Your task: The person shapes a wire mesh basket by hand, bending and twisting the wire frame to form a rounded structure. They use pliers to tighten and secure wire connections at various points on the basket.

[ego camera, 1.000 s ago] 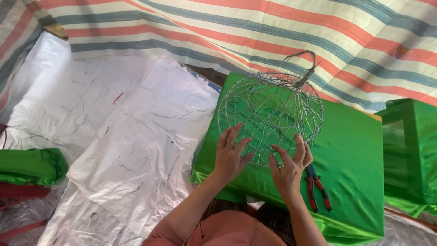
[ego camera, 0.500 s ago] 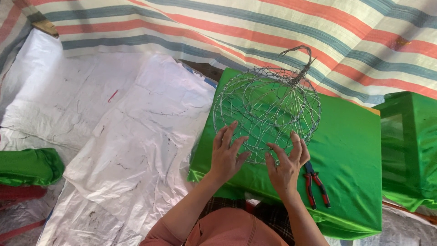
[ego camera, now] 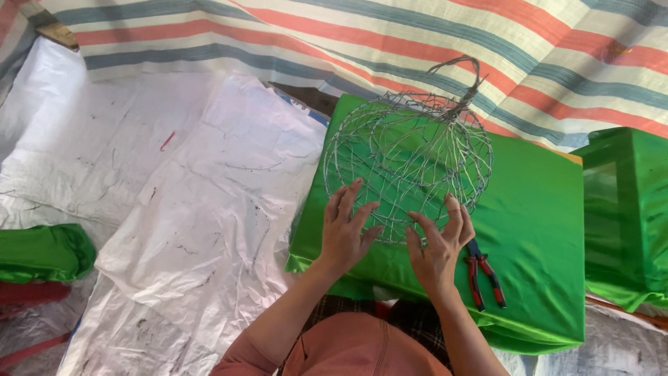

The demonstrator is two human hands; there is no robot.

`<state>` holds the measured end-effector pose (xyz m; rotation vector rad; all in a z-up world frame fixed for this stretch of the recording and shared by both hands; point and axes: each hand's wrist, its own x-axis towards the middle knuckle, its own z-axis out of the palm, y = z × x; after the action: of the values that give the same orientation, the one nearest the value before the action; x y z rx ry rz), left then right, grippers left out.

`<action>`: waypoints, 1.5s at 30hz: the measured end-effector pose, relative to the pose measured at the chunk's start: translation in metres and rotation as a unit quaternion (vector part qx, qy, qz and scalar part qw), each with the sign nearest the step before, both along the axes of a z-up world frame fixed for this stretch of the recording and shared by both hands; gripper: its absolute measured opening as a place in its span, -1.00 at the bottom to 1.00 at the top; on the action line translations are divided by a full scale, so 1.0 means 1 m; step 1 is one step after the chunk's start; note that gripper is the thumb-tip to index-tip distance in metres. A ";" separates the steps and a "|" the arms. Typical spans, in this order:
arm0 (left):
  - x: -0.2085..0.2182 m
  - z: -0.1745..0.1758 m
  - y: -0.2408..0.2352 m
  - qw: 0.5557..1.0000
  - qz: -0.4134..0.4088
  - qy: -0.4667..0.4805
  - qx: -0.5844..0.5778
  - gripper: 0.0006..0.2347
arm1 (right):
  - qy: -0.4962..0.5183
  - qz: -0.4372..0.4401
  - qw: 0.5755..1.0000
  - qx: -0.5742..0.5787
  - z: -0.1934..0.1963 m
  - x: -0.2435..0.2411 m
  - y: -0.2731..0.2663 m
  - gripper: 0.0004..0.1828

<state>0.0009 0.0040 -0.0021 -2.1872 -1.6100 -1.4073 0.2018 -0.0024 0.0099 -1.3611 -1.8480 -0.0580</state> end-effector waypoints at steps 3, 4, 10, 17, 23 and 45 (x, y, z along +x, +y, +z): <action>-0.001 0.002 0.000 1.000 0.001 0.011 0.005 -0.62 | 0.010 0.001 1.000 -0.002 -0.004 0.002 -0.001 -0.74; -0.004 0.001 0.000 1.000 -0.007 0.012 0.002 -0.62 | 0.011 -0.007 1.000 -0.004 -0.006 0.002 0.000 -0.74; 0.000 0.000 0.001 1.000 -0.015 0.025 0.005 -0.62 | 0.027 -0.007 1.000 0.006 -0.021 0.006 -0.006 -0.64; 0.000 -0.003 0.000 0.999 -0.021 0.026 -0.009 -0.55 | 0.064 -0.003 0.998 -0.023 -0.027 0.007 -0.025 -0.50; -0.029 -0.003 -0.016 0.989 0.003 -0.139 -0.045 -0.48 | 0.099 0.007 0.995 -0.021 -0.019 0.027 -0.019 -0.48; 0.045 0.107 0.114 0.998 -0.024 0.054 -0.022 -0.46 | 0.017 -0.066 0.991 -0.119 -0.045 0.151 -0.003 -0.74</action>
<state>0.0463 0.1185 0.1052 -2.2982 -1.5769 -1.2540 0.3529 -0.0053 -0.0349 -1.6385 -1.7778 0.1199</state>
